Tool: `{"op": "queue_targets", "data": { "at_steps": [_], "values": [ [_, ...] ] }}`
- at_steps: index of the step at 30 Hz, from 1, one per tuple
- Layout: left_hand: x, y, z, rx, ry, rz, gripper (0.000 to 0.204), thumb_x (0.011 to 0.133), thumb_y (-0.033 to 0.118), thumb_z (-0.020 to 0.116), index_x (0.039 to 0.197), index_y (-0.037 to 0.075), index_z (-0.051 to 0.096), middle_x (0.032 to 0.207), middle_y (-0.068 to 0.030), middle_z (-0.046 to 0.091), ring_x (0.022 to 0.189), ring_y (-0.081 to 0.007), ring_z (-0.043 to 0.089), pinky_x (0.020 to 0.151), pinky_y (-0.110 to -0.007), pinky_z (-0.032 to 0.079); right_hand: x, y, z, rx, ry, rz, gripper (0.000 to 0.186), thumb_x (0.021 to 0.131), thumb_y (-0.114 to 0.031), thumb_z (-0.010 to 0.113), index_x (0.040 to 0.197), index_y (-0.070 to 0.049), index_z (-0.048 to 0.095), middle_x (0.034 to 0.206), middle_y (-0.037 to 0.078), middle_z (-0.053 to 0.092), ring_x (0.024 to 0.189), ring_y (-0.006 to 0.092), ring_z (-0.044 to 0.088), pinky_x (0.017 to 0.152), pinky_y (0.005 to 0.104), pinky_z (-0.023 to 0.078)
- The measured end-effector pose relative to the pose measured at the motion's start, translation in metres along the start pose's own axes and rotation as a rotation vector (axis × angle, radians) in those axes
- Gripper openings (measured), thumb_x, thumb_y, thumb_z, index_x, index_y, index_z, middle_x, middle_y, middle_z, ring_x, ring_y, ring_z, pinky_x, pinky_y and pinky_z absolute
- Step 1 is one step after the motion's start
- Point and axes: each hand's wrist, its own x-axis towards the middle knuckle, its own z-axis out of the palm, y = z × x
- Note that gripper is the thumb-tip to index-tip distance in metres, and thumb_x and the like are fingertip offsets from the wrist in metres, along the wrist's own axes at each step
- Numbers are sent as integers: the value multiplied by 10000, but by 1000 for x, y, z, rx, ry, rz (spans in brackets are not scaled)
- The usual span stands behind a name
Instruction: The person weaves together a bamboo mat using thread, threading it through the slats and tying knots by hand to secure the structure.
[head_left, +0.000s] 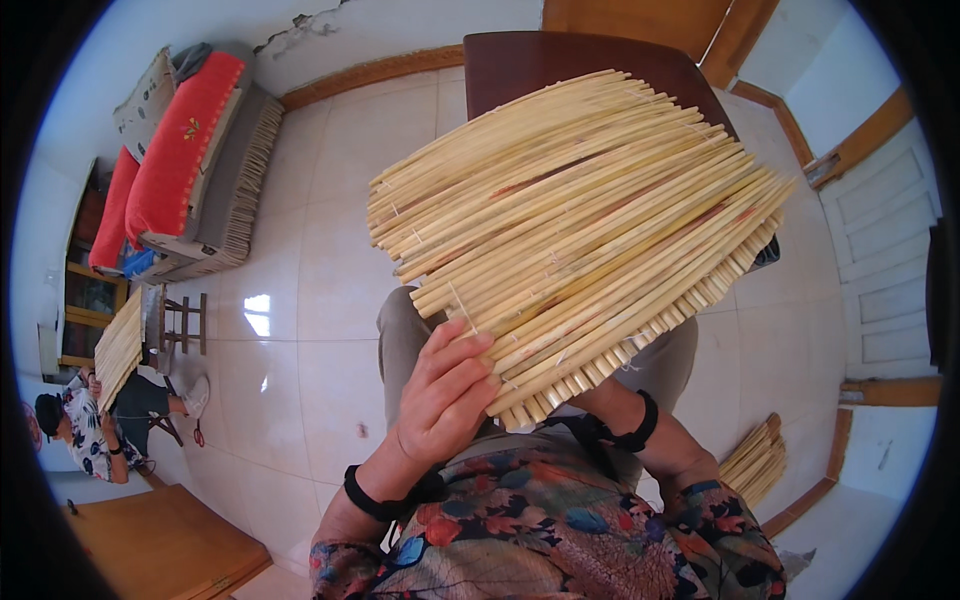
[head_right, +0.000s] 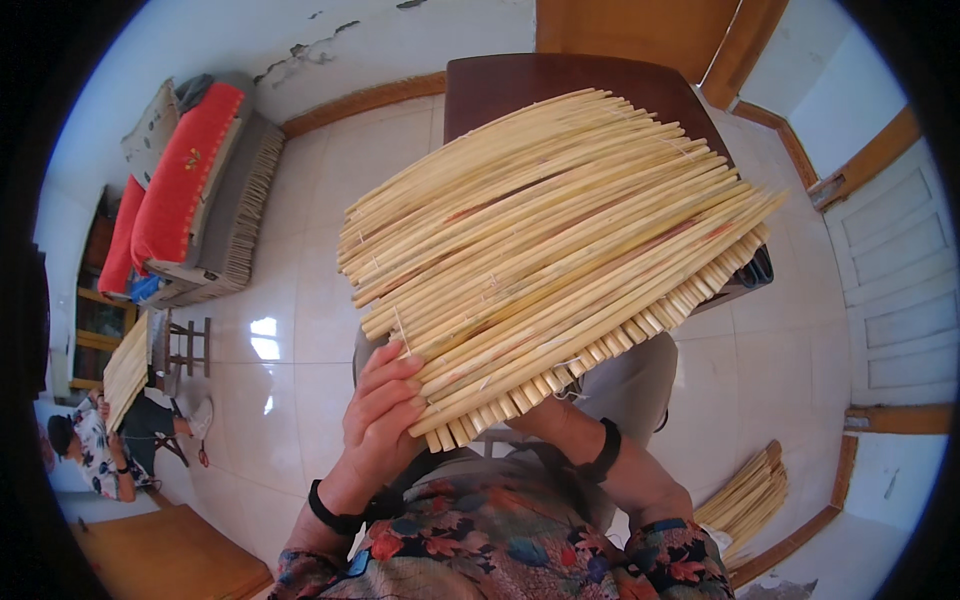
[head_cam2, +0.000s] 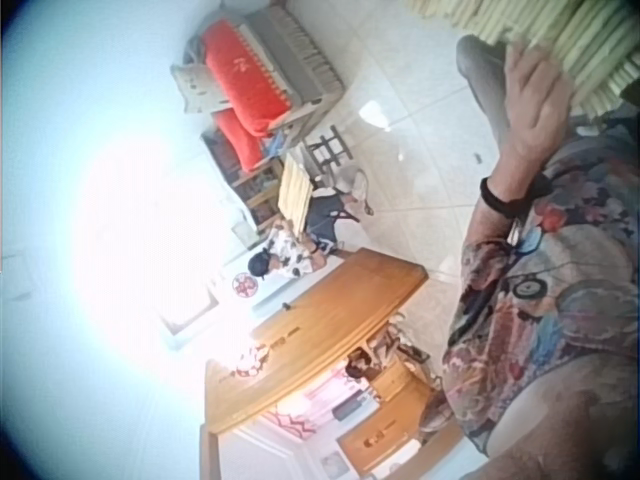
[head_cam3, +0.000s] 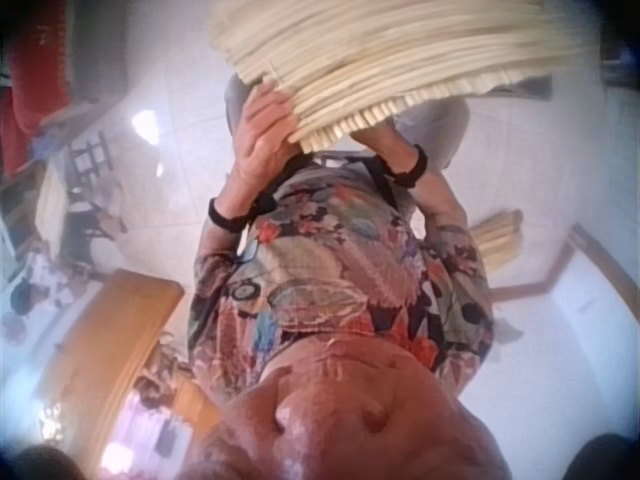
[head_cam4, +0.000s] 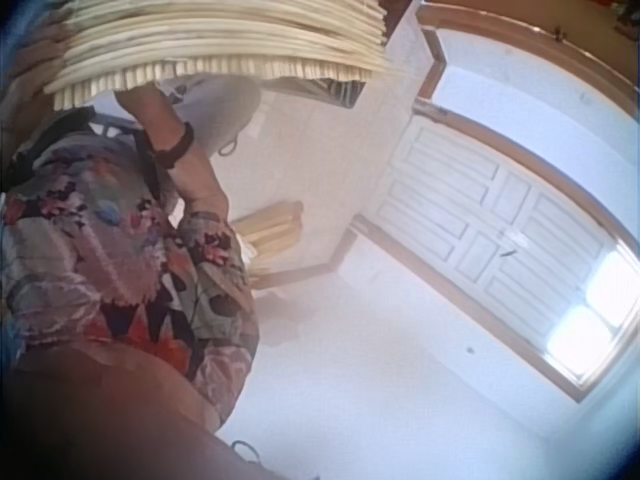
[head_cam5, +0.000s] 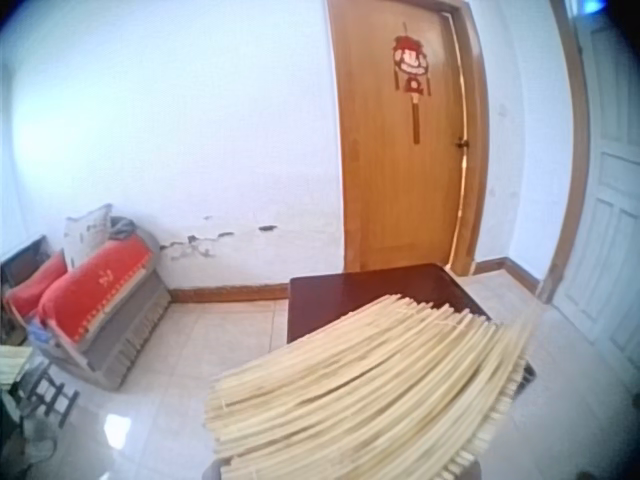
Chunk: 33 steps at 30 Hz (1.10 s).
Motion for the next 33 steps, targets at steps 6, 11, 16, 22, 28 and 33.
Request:
{"op": "queue_targets", "data": {
  "at_steps": [6, 11, 16, 22, 28, 33],
  "values": [
    [-7, -4, 2, 41, -108, 64, 206, 647, -65, 651, 825, -19, 559, 890, -120, 553, 938, -317, 567, 863, -523, 433, -1, 13, 3, -52, 19, -21, 447, 865, -152, 515, 1273, -61, 356, 1238, 125, 431, 1121, 260, 436, 939, 367, 365],
    [4, -3, -2, 72, -16, 77, 230, 641, -70, 644, 845, -13, 554, 893, -122, 556, 916, -316, 574, 859, -518, 436, -7, 24, 1, -167, 35, -33, 427, 857, -146, 524, 1252, -50, 394, 1206, 144, 459, 1095, 277, 456, 913, 364, 384],
    [3, -14, 5, 22, -13, 30, 245, 627, -79, 644, 837, 6, 550, 895, -112, 557, 926, -304, 570, 898, -499, 413, -6, -25, -6, -800, 23, -241, 320, 845, -163, 538, 1144, -50, 513, 1073, 168, 538, 997, 306, 513, 839, 352, 427],
    [-25, -28, 12, 78, -169, -14, 262, 607, -73, 618, 840, 32, 559, 916, -99, 544, 940, -288, 568, 936, -488, 373, -23, -69, -17, -653, -461, 141, 124, 818, -156, 585, 899, -68, 621, 877, 92, 591, 865, 256, 565, 750, 322, 441],
    [-71, -41, 19, 212, -338, -245, 393, 612, -59, 616, 980, 53, 536, 1044, -122, 493, 1120, -301, 457, 970, -478, 325, -42, -26, -20, -594, -359, 111, 139, 850, -158, 549, 864, -31, 604, 986, 104, 544, 940, 237, 538, 779, 295, 417],
    [-88, -45, 17, 124, -283, -442, 449, 611, -55, 656, 1024, 58, 522, 1105, -121, 466, 1151, -317, 420, 953, -420, 358, -46, -9, -21, -551, -247, 179, 139, 866, -137, 526, 873, -20, 602, 1016, 92, 550, 937, 188, 541, 770, 278, 413]
  ]
}}
